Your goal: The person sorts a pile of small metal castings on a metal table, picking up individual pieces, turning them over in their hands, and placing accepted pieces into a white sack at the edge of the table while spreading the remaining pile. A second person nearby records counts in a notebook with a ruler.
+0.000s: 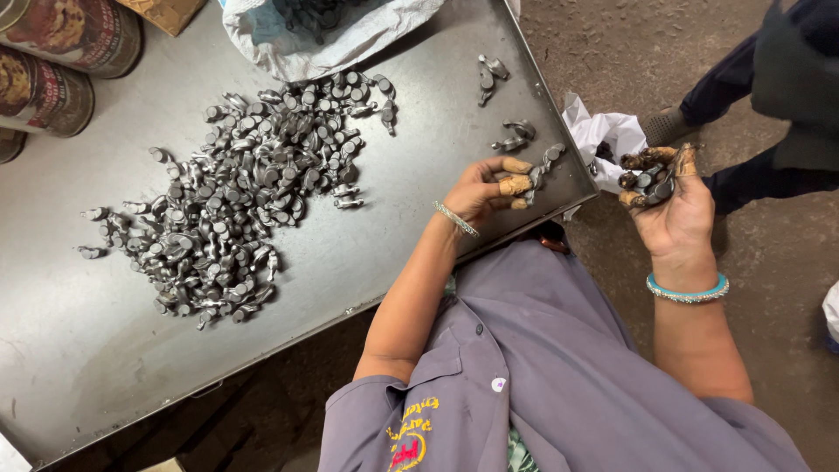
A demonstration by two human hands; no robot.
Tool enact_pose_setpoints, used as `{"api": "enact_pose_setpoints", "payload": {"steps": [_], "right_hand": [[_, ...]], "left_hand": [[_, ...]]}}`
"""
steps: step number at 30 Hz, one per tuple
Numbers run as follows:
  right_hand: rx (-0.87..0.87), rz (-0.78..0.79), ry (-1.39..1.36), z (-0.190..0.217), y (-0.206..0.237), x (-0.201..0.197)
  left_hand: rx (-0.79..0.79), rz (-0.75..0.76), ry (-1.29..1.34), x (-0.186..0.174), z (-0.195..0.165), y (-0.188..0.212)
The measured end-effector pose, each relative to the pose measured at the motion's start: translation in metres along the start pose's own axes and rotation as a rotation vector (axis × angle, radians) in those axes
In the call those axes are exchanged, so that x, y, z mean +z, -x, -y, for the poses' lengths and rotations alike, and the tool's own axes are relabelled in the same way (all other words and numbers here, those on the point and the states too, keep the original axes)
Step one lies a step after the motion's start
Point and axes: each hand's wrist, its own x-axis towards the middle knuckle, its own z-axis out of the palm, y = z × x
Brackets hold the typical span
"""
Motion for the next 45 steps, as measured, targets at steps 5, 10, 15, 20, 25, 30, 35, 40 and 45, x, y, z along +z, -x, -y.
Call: {"api": "enact_pose_setpoints", "payload": {"steps": [5,10,15,20,25,30,35,40,45], "right_hand": [[-0.028,0.018,0.032,0.005,0.004,0.014],[-0.156,0.028,-0.028,0.033,0.023,0.05],[-0.508,0.143,0.443,0.112,0.029,0.069],[-0.76,0.339,1.128,0.17,-0.044,0.079],[-0.743,0.31,1.545,0.18,-0.075,0.078],[-0.832,0.243,1.682,0.176,-0.052,0.12],[-1.139,0.193,1.665,0.159,0.023,0.177],[-0.617,0.475,1.463,0.091,0.057,0.18],[-0.929,0.012,1.398,0.114,0.034,0.104]], "left_hand": [[0.361,-0.328,-1.098,0.017,-0.011,-0.007],[0.719,-0.457,-1.634,0.067,0.012,-0.02],[0.571,-0.553,-1.754,0.07,0.02,-0.05],[0.226,-0.462,-0.884,0.051,-0.009,-0.052],[0.092,-0.299,-0.347,0.047,-0.031,-0.044],[0.091,-0.245,-0.314,0.052,-0.034,-0.046],[0.185,-0.189,-0.391,0.08,-0.028,-0.048],[0.138,0.049,-0.273,0.133,-0.029,-0.072],[0.135,0.118,-0.252,0.134,-0.05,-0.064]]}}
